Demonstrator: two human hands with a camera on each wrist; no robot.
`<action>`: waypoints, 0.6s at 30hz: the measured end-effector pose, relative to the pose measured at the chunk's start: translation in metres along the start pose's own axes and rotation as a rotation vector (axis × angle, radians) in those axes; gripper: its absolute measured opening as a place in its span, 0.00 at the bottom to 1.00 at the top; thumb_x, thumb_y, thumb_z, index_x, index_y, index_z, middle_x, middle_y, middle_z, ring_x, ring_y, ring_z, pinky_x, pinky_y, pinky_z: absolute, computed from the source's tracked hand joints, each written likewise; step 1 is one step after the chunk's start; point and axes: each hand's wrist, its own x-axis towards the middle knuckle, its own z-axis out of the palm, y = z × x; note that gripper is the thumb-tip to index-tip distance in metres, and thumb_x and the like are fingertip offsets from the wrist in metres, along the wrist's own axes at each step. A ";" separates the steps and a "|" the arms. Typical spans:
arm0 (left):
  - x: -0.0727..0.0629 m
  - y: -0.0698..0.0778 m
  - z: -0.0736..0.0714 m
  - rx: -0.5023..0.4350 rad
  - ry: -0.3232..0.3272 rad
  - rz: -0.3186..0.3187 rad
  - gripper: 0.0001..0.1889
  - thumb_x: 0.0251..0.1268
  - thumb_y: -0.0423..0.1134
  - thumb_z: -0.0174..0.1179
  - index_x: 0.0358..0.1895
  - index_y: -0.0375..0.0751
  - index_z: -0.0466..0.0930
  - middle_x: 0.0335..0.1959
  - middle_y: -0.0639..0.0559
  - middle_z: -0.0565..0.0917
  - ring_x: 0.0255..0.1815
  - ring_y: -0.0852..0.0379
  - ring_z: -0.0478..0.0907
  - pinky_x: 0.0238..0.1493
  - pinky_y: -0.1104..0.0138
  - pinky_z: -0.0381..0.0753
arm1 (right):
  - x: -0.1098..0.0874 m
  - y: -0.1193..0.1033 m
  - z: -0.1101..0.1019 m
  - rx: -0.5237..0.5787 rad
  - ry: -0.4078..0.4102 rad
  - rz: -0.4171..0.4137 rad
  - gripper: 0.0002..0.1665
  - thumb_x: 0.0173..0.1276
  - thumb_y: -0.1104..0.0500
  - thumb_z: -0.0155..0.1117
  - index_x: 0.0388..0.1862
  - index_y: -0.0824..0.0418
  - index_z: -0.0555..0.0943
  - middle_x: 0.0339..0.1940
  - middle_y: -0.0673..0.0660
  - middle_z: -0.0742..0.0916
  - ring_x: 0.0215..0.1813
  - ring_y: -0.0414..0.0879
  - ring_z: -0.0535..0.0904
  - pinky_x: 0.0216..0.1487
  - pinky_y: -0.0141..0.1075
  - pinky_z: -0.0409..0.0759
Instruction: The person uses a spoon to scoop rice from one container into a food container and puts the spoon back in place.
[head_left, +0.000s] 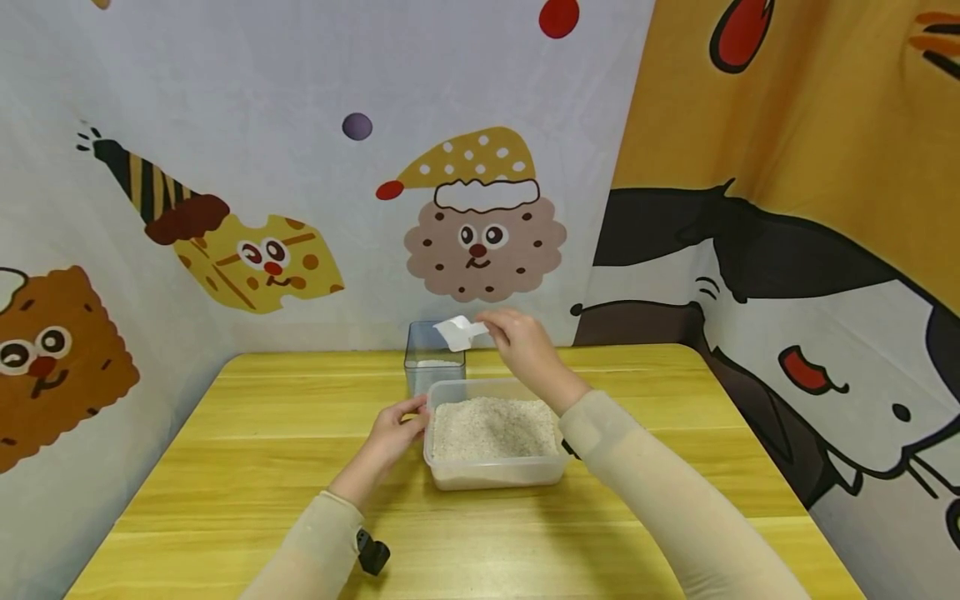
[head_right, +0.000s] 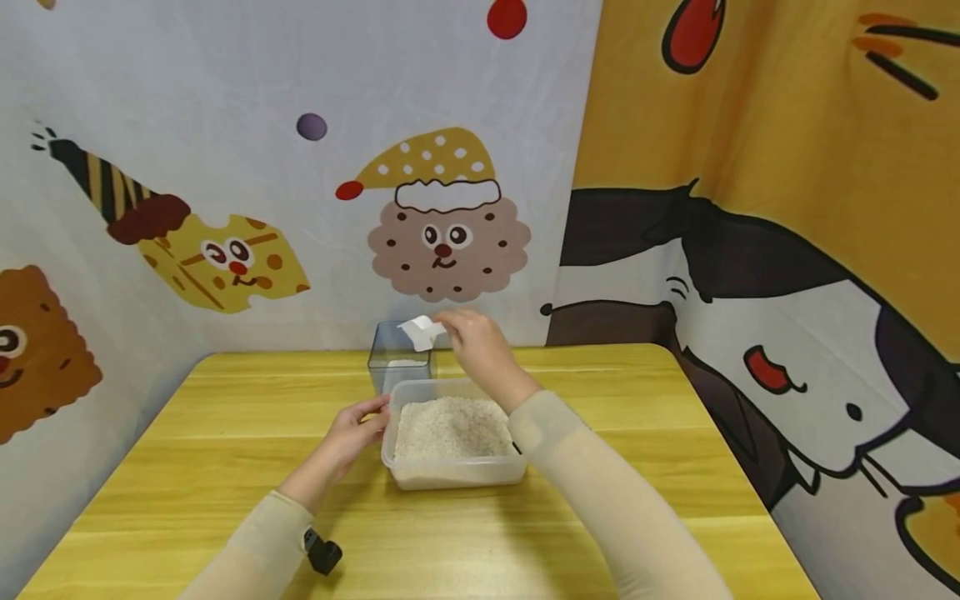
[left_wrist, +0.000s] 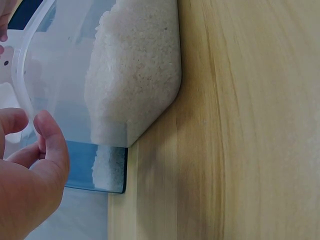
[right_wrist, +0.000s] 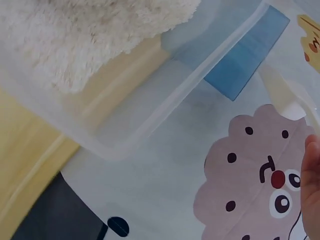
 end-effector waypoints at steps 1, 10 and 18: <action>0.000 0.000 0.000 -0.002 0.001 -0.005 0.22 0.68 0.30 0.53 0.64 0.30 0.69 0.51 0.39 0.72 0.44 0.59 0.75 0.47 0.68 0.80 | 0.000 0.001 0.000 0.027 -0.006 0.033 0.13 0.73 0.62 0.53 0.48 0.60 0.84 0.44 0.55 0.86 0.44 0.47 0.82 0.44 0.36 0.81; -0.001 0.002 0.001 -0.001 -0.002 -0.015 0.23 0.68 0.31 0.53 0.65 0.30 0.67 0.54 0.38 0.71 0.49 0.54 0.74 0.50 0.65 0.79 | -0.006 0.011 -0.003 0.554 0.014 0.533 0.16 0.74 0.61 0.50 0.52 0.66 0.80 0.32 0.63 0.85 0.33 0.52 0.82 0.34 0.39 0.83; 0.000 -0.001 0.001 -0.010 0.001 -0.006 0.22 0.68 0.31 0.53 0.64 0.29 0.68 0.50 0.40 0.72 0.46 0.56 0.75 0.46 0.68 0.80 | -0.012 0.023 -0.012 0.901 0.076 0.916 0.19 0.75 0.61 0.49 0.56 0.72 0.76 0.24 0.53 0.82 0.25 0.40 0.77 0.29 0.27 0.79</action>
